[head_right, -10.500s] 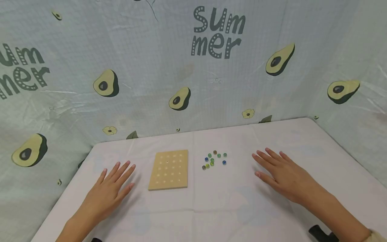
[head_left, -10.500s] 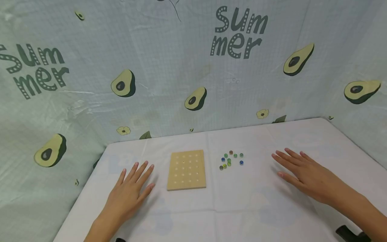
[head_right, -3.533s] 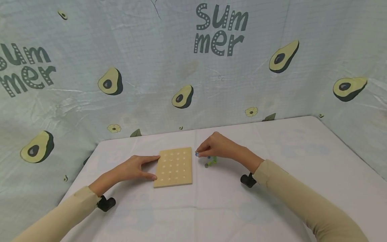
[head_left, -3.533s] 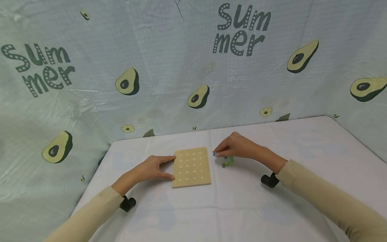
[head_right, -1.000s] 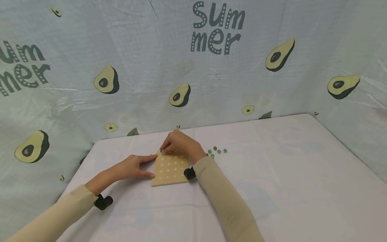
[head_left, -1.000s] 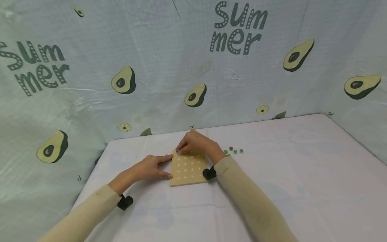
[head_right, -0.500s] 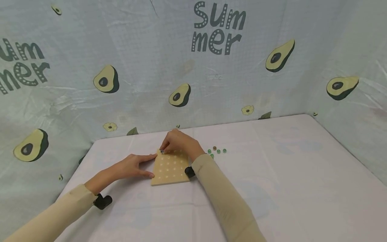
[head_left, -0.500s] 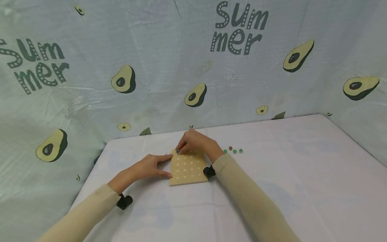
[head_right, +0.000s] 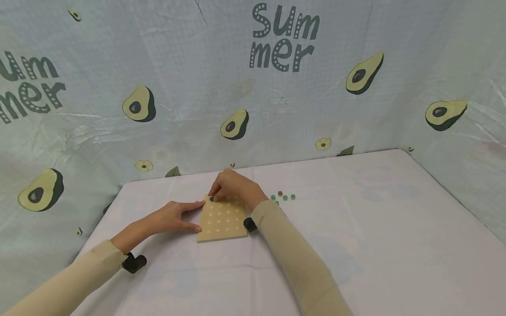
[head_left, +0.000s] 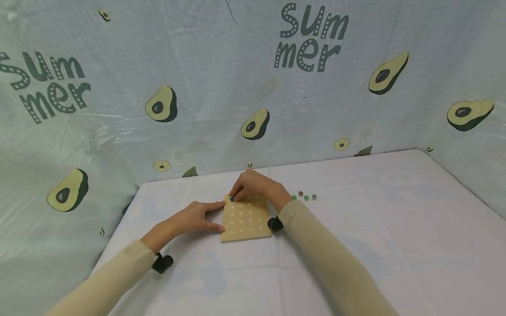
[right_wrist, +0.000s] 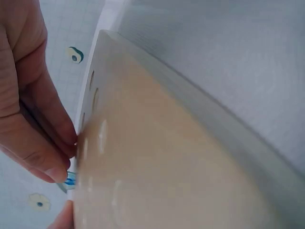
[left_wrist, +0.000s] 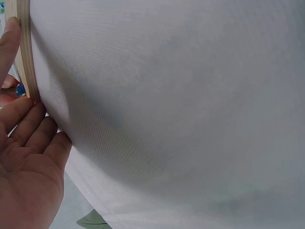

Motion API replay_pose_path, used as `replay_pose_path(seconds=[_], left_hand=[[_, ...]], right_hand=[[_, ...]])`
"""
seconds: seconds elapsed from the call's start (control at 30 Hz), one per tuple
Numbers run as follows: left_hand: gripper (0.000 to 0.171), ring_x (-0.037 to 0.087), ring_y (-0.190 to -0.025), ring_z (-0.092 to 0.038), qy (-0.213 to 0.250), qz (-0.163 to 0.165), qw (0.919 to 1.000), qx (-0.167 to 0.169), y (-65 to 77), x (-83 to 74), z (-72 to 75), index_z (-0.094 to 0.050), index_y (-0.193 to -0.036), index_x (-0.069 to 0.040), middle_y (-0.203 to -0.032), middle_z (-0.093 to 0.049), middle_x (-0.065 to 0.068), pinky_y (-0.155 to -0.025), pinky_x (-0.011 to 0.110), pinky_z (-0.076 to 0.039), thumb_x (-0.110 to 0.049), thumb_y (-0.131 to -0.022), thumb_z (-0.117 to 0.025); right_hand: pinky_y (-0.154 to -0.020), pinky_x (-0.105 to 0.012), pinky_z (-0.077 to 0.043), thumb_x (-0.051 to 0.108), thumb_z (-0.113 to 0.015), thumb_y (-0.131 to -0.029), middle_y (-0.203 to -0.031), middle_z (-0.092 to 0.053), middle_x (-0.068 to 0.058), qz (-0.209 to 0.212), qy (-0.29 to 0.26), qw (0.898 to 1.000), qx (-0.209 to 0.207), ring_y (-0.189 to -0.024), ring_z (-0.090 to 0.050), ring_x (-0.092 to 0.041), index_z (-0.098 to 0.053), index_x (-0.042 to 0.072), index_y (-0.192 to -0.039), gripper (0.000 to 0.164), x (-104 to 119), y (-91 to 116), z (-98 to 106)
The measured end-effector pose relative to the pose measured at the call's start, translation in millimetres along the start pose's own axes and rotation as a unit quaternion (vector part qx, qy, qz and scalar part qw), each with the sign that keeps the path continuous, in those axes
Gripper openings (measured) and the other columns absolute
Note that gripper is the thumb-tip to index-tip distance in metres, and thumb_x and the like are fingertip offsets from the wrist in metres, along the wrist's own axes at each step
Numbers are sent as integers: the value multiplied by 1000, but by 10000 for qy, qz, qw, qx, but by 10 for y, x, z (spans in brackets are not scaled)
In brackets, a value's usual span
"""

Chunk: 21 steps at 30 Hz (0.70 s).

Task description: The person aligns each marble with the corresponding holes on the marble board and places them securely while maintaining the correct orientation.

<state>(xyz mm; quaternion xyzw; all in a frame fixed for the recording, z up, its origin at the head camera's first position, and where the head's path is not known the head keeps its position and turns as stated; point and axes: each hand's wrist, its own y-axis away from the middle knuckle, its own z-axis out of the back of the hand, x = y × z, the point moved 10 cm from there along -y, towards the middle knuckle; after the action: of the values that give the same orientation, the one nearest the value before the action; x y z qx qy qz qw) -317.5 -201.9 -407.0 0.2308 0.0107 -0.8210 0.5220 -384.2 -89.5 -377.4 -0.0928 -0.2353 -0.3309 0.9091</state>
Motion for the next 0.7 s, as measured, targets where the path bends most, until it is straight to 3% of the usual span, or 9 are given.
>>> replay_pose_path(seconds=[0.23,0.4,0.5,0.7], left_hand=[[93,34,-144,-43,-9,146,9999,16,-12,8,17,-44,-155,-13,-156,-44,15,-113,52,-40,-57,-81,-80],[93,36,-144,-42,18,109,9999,-34,-11,17,-6,-46,-155,-13,-155,-45,16,-113,52,-41,-56,-80,-82],[93,36,-143,-42,-21,55,10000,-69,-5,20,-19,-46,-154,-13,-155,-46,17,-112,52,-41,-57,-80,-82],[93,35,-143,-43,-49,-8,9999,-99,-12,4,-11,-47,-154,-12,-155,-47,16,-112,52,-41,-56,-80,-82]], right_hand=[[-87,-21,-55,28,-76,-93,-113,-76,7,19,-296,9984,-491,-104,-70,-5,-78,19,-121,29,-212,305,182],[-86,-24,-58,25,-76,-94,-115,-76,3,5,-722,9935,-880,-104,-72,-9,-76,13,-123,32,-452,806,394],[-80,-27,-60,24,-76,-94,-116,-76,0,-249,-921,9907,-971,-100,-73,-10,-75,10,-124,34,-631,1145,512],[-82,-27,-59,23,-78,-92,-118,-75,0,-677,-647,9883,-1207,-105,-72,-13,-75,11,-125,36,-948,1714,769]])
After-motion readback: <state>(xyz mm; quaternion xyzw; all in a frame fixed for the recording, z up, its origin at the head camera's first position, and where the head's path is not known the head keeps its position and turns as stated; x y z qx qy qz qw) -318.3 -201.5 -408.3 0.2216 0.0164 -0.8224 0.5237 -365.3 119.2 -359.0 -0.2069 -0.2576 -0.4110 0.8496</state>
